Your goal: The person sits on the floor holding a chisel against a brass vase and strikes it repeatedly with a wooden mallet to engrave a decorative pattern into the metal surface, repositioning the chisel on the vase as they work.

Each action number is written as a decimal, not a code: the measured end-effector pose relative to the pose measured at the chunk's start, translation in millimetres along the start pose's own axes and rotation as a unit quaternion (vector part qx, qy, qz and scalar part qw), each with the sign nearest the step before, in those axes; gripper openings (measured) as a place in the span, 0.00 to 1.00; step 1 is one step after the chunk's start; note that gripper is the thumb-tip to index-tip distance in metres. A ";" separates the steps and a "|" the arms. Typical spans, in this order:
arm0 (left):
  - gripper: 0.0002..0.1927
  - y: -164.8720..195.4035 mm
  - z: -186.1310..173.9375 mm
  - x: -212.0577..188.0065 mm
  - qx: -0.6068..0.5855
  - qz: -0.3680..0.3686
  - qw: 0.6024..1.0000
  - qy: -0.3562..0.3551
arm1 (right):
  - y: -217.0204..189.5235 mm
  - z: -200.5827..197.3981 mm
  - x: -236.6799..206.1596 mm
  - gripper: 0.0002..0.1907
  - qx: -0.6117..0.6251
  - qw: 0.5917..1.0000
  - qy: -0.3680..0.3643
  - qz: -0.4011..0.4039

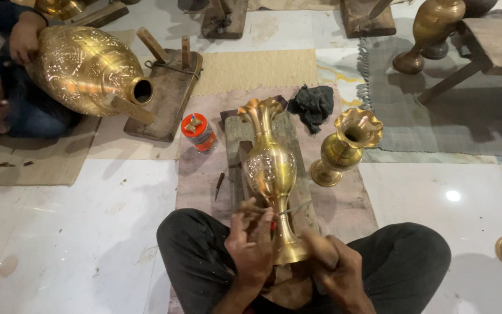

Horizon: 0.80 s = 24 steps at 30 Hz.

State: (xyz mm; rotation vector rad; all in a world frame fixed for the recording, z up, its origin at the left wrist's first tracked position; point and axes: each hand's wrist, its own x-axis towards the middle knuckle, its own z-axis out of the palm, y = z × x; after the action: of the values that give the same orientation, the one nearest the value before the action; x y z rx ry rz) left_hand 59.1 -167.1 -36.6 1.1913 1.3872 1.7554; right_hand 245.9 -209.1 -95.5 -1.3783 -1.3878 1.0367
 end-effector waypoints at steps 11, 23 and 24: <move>0.22 -30.1 -13.9 -10.0 -0.063 -0.049 0.996 0.049 | -56.2 -4.0 11.2 0.19 -0.255 0.932 -0.009 -0.259; 0.21 -17.9 -24.2 15.6 0.005 -0.025 0.999 -0.020 | -11.2 -38.3 16.4 0.22 -0.052 0.998 -0.032 0.035; 0.21 -16.1 -27.6 28.4 0.009 -0.029 0.999 -0.035 | -9.4 -44.5 18.2 0.24 -0.014 0.995 -0.020 0.101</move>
State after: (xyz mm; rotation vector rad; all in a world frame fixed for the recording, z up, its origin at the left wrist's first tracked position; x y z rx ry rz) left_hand 21.1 -149.8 -45.5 1.1980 1.3846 1.6484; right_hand 287.0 -192.5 -74.7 -1.5506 -1.3160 1.1856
